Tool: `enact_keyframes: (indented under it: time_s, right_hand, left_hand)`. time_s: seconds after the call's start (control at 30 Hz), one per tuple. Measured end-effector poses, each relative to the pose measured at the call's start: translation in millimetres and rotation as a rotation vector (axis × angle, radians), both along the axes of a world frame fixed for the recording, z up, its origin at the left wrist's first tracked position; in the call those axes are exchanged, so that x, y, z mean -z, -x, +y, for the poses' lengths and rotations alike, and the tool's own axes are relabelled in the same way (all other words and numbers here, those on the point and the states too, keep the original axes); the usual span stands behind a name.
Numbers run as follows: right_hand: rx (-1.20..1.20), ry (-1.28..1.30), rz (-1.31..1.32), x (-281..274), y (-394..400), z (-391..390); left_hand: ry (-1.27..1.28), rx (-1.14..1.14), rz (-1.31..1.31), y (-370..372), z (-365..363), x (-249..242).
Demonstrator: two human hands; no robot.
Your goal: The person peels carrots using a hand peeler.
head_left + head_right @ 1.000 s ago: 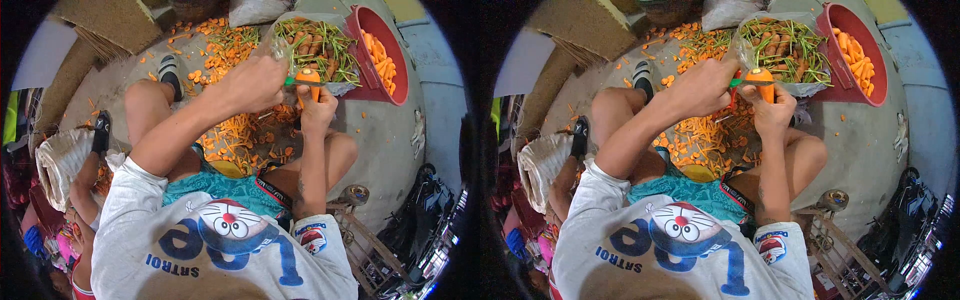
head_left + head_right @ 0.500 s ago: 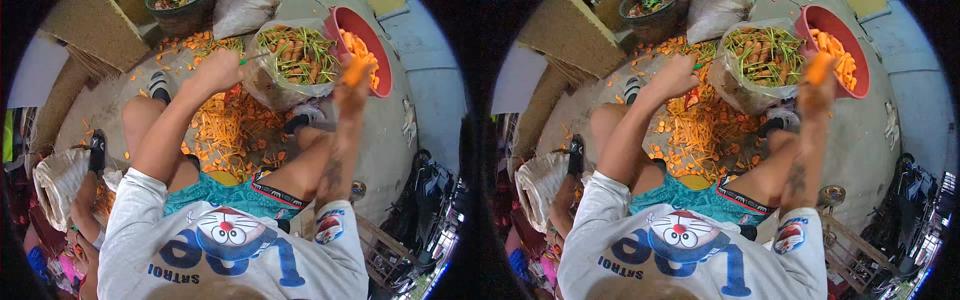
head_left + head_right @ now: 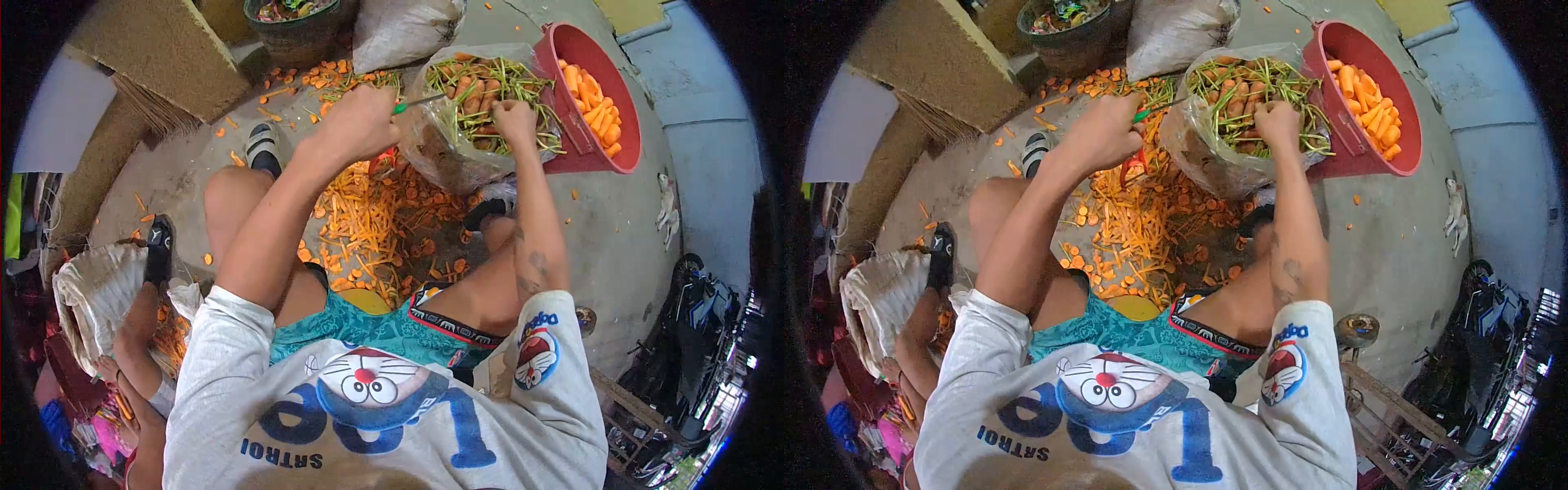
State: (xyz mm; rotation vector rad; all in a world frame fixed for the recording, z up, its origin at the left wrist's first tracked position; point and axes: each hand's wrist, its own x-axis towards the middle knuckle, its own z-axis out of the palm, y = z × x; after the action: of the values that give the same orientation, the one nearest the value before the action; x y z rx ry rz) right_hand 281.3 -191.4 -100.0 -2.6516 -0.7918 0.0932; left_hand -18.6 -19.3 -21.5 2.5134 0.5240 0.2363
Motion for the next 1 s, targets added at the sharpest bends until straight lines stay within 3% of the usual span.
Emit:
enact_keyframes:
  time_s: [0.13,0.4,0.47,0.5,0.63,0.7,0.8,0.9,1.0]
  right_hand:
    - [0.105,0.124,0.084,8.1,-1.8,16.3]
    - [0.104,-0.025,0.159,14.3,0.6,5.9]
    - [0.259,-0.532,0.582,14.8,1.9,1.0]
    - [0.129,-0.571,0.481,-1.5,10.3,-4.1]
    - [0.007,-0.744,0.496,-73.1,49.7,-26.7]
    - [0.0,-1.096,0.766,-97.2,73.6,-40.4]
    - [-0.132,-1.215,0.955,-86.8,99.9,-51.4]
    - [-0.038,-1.292,1.057,-83.6,140.4,-36.7]
    - [-0.142,-1.261,1.027,-77.8,159.6,-24.6]
  left_hand:
    - [-0.016,-0.012,-0.052,-0.7,4.2,-0.3]
    - [0.003,-0.026,-0.003,1.6,6.9,-6.6]
    - [0.009,-0.044,0.008,2.7,6.0,-10.8]
    - [0.009,-0.062,-0.014,3.6,5.2,-12.4]
    - [-0.031,-0.087,-0.097,2.8,9.7,-9.3]
    - [-0.036,-0.094,-0.097,1.7,10.1,-15.3]
    - [-0.009,-0.102,-0.137,1.5,-2.2,-24.1]
    - [0.054,-0.11,-0.209,-2.8,-14.2,-25.3]
    - [0.118,-0.117,-0.259,-10.1,-13.2,-11.3]
